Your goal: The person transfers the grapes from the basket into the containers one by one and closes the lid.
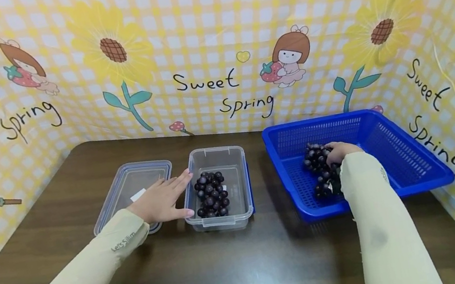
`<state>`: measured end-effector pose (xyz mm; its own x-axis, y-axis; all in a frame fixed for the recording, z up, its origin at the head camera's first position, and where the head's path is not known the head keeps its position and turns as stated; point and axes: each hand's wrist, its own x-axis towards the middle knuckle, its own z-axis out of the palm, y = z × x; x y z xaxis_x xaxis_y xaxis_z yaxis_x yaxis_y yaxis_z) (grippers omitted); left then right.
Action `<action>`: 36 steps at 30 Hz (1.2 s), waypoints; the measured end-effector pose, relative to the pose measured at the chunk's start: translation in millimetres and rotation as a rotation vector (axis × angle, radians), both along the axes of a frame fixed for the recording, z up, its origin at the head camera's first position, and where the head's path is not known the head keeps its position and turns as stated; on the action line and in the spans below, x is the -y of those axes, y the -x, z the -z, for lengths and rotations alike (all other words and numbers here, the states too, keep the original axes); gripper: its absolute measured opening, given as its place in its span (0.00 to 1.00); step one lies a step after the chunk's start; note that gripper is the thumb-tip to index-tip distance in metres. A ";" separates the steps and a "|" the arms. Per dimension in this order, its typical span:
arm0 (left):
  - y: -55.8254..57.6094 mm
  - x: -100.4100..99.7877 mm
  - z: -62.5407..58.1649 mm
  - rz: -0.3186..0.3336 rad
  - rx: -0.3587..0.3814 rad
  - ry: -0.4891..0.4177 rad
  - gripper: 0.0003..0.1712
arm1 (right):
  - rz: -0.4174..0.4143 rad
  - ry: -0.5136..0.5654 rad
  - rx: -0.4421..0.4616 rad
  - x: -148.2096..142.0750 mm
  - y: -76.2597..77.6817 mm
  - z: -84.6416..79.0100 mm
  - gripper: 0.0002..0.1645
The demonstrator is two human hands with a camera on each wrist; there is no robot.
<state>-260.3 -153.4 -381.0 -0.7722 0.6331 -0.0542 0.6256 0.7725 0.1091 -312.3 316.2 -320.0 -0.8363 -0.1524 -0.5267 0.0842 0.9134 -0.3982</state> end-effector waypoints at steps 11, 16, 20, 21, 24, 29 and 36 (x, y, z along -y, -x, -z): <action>-2.3 0.8 -0.4 -0.009 0.005 -0.015 0.54 | 0.126 0.188 -0.065 -0.3 -9.3 -25.0 0.44; -2.9 2.4 1.1 -0.010 0.001 -0.009 0.54 | 0.217 0.307 -0.034 6.9 -14.5 -35.5 0.45; -3.0 3.0 0.9 -0.005 0.001 -0.005 0.54 | 0.221 0.343 -0.042 11.5 -18.1 -40.8 0.44; -2.7 3.0 0.6 -0.004 -0.001 -0.005 0.54 | 0.226 0.360 -0.051 13.2 -18.9 -41.9 0.44; -2.5 3.1 -1.3 -0.005 -0.008 0.007 0.54 | 0.259 0.427 -0.080 21.4 -22.1 -44.8 0.46; -2.8 1.5 -3.5 -0.006 -0.005 0.022 0.54 | 0.326 0.560 -0.101 38.9 -29.4 -45.8 0.49; -0.7 -2.7 -2.9 -0.002 -0.005 0.018 0.54 | 0.366 0.707 -0.122 58.4 -38.9 -45.8 0.51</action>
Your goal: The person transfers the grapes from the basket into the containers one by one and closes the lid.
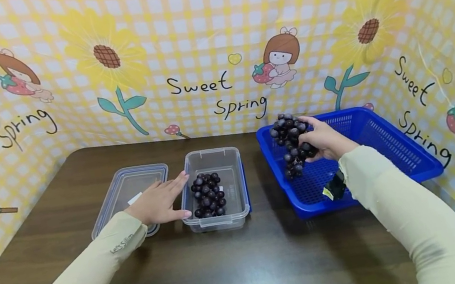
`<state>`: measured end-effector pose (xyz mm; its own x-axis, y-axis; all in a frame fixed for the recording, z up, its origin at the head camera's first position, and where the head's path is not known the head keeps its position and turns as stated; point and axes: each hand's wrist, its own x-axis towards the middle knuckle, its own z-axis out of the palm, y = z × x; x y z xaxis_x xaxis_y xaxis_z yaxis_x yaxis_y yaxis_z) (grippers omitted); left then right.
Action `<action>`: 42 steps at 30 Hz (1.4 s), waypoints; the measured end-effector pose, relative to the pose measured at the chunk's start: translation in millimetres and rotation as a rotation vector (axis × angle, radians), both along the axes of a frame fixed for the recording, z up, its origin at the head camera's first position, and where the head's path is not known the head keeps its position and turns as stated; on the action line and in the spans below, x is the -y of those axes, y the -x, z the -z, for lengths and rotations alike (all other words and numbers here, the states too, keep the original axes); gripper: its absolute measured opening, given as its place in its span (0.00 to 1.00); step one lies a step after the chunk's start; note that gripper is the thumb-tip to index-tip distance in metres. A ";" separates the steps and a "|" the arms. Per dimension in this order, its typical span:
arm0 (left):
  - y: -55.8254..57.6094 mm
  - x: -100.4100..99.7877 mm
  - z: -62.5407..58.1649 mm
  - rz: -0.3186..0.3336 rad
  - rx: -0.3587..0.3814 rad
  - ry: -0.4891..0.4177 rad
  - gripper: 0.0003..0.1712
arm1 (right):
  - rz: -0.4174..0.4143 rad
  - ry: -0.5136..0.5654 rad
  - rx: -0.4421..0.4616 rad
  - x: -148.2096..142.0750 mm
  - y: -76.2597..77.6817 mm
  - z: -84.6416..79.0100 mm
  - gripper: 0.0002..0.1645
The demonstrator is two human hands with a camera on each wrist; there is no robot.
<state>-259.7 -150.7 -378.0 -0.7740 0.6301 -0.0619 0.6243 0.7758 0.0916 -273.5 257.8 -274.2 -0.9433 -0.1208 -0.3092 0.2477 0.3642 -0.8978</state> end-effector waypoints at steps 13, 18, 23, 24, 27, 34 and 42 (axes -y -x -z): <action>3.0 0.3 1.3 -0.010 -0.031 0.041 0.56 | 0.021 0.176 -0.019 47.6 0.4 4.6 0.50; 2.3 1.3 1.6 -0.019 0.038 -0.013 0.57 | 0.004 0.183 -0.013 75.6 0.7 13.4 0.50; 2.8 2.3 3.2 -0.013 0.041 -0.038 0.57 | 0.016 0.192 -0.037 102.2 0.4 25.1 0.50; 3.1 2.1 3.5 -0.012 0.042 -0.039 0.58 | 0.022 0.191 -0.049 106.9 -0.1 28.0 0.50; 3.2 1.5 3.2 -0.013 0.059 -0.047 0.58 | 0.068 0.165 -0.094 120.9 -2.0 37.7 0.50; 2.0 1.0 0.8 -0.037 0.076 -0.047 0.58 | 0.124 0.046 -0.197 148.5 -9.0 63.3 0.47; 3.4 -0.7 0.5 -0.048 0.104 -0.046 0.59 | 0.072 -0.022 -0.196 159.2 -18.5 68.8 0.46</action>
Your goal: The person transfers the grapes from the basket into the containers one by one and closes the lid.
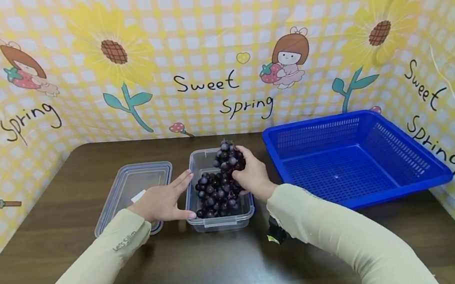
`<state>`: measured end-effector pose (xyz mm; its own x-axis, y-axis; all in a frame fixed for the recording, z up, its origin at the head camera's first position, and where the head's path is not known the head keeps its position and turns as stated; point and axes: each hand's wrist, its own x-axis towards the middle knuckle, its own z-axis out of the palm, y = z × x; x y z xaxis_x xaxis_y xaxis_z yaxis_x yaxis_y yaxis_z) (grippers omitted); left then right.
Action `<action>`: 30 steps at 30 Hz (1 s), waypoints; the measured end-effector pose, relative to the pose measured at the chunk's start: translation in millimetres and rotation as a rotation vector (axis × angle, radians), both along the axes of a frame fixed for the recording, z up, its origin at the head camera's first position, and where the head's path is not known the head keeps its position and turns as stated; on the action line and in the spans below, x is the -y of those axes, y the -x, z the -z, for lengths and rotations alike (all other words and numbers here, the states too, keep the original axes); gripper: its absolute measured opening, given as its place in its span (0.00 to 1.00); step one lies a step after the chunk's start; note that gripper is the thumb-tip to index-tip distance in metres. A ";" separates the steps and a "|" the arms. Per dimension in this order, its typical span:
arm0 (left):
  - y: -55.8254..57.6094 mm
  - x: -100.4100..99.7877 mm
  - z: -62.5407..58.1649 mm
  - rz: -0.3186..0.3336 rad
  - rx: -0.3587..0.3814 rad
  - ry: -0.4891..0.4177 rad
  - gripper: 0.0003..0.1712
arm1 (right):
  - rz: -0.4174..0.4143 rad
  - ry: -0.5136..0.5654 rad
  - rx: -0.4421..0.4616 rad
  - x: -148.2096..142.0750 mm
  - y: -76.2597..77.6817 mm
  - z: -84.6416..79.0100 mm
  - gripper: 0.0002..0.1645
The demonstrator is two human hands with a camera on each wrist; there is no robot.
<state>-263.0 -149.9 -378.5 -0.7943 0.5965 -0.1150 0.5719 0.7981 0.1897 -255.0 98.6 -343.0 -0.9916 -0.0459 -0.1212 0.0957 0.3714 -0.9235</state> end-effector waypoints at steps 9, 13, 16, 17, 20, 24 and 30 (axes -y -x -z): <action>1.2 -1.5 0.4 0.006 -0.003 -0.002 0.60 | -0.071 -0.117 0.030 9.8 -3.9 13.5 0.45; 0.3 -1.2 0.1 0.001 0.002 -0.004 0.60 | -0.148 -0.128 0.134 10.2 -1.7 10.9 0.45; -1.8 0.2 -1.4 0.001 0.005 -0.007 0.59 | -0.221 -0.100 0.242 9.2 0.3 7.6 0.45; -2.4 0.5 -2.0 -0.001 0.005 -0.006 0.59 | -0.245 -0.097 0.274 8.4 0.8 6.4 0.45; -3.7 1.8 -2.7 -0.001 -0.005 0.005 0.59 | -0.301 -0.163 0.318 6.1 2.3 1.9 0.41; -3.2 2.0 -2.7 -0.003 -0.017 0.028 0.60 | -0.361 -0.354 0.271 4.5 3.8 -7.8 0.36; -0.8 -0.8 -6.6 0.022 -0.060 0.063 0.59 | -0.373 -0.532 0.146 -6.9 6.8 -25.4 0.28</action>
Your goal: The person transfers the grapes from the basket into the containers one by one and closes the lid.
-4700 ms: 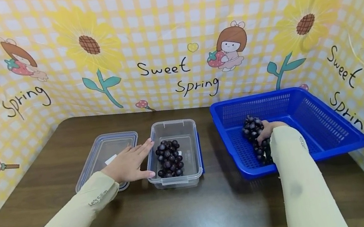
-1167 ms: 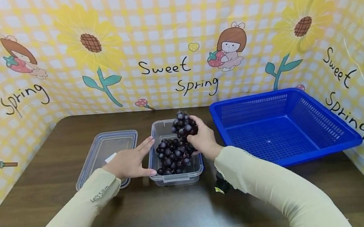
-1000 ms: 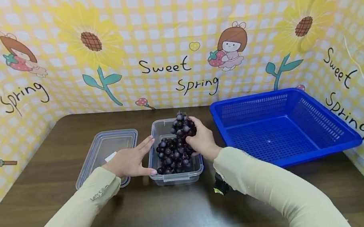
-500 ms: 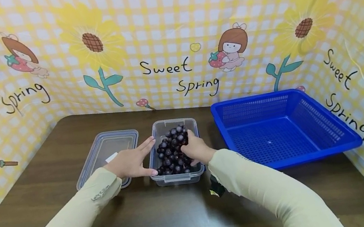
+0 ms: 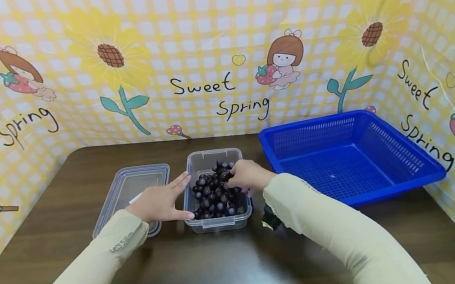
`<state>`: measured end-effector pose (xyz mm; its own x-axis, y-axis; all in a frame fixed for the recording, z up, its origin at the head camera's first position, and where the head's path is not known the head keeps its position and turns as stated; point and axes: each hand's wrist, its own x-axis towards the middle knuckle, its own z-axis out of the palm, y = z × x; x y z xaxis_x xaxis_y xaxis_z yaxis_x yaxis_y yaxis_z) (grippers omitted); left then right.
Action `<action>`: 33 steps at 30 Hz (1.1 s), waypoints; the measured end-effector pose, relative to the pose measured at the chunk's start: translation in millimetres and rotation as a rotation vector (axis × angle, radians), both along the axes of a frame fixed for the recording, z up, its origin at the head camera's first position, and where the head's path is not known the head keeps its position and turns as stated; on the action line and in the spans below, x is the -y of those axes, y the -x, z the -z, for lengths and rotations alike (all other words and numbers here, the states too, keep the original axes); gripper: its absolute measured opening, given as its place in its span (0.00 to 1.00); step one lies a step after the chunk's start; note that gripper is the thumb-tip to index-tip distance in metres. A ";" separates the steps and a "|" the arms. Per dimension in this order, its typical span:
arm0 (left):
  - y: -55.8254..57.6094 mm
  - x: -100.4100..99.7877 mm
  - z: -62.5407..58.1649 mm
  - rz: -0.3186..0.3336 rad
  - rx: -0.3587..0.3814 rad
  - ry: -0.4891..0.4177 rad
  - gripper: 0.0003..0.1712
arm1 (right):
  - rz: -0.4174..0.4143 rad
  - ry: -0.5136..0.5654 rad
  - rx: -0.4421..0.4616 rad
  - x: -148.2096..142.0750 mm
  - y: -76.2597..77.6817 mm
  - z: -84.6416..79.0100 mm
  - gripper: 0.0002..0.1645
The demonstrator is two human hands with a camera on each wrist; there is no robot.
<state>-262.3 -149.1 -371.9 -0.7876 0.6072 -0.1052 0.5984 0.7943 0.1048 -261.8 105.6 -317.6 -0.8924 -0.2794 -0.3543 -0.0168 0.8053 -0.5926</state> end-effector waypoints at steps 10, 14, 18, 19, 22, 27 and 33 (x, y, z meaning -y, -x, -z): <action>-8.1 23.5 -16.4 -0.023 0.132 -0.123 0.44 | -0.170 -0.131 -0.149 -6.9 -7.0 3.1 0.17; -9.5 47.3 -18.6 -0.141 0.171 -0.268 0.39 | -0.186 -0.182 -0.309 0.5 -13.4 -0.1 0.19; -8.0 72.0 -22.2 -0.261 0.196 -0.433 0.36 | -0.117 -0.028 -0.409 12.8 -19.3 -3.8 0.20; -6.9 77.6 -23.8 -0.289 0.201 -0.463 0.35 | -0.104 0.027 -0.424 16.2 -20.8 -4.7 0.20; -4.8 96.6 -29.1 -0.352 0.221 -0.522 0.35 | -0.097 0.230 -0.393 30.9 -25.6 -5.9 0.21; 0.0 133.3 -29.6 -0.391 0.503 -0.784 0.41 | -0.036 0.605 -0.026 66.8 -33.7 1.5 0.30; 5.3 167.2 -20.9 -0.493 0.751 -0.988 0.44 | 0.037 0.823 0.200 115.7 -53.5 15.7 0.40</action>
<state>-267.5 -316.3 -351.1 -0.8904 0.3497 -0.2913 -0.1837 0.3095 0.9330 -208.3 -10.1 -333.3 -0.8482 -0.4894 -0.2027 0.1684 0.1137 -0.9791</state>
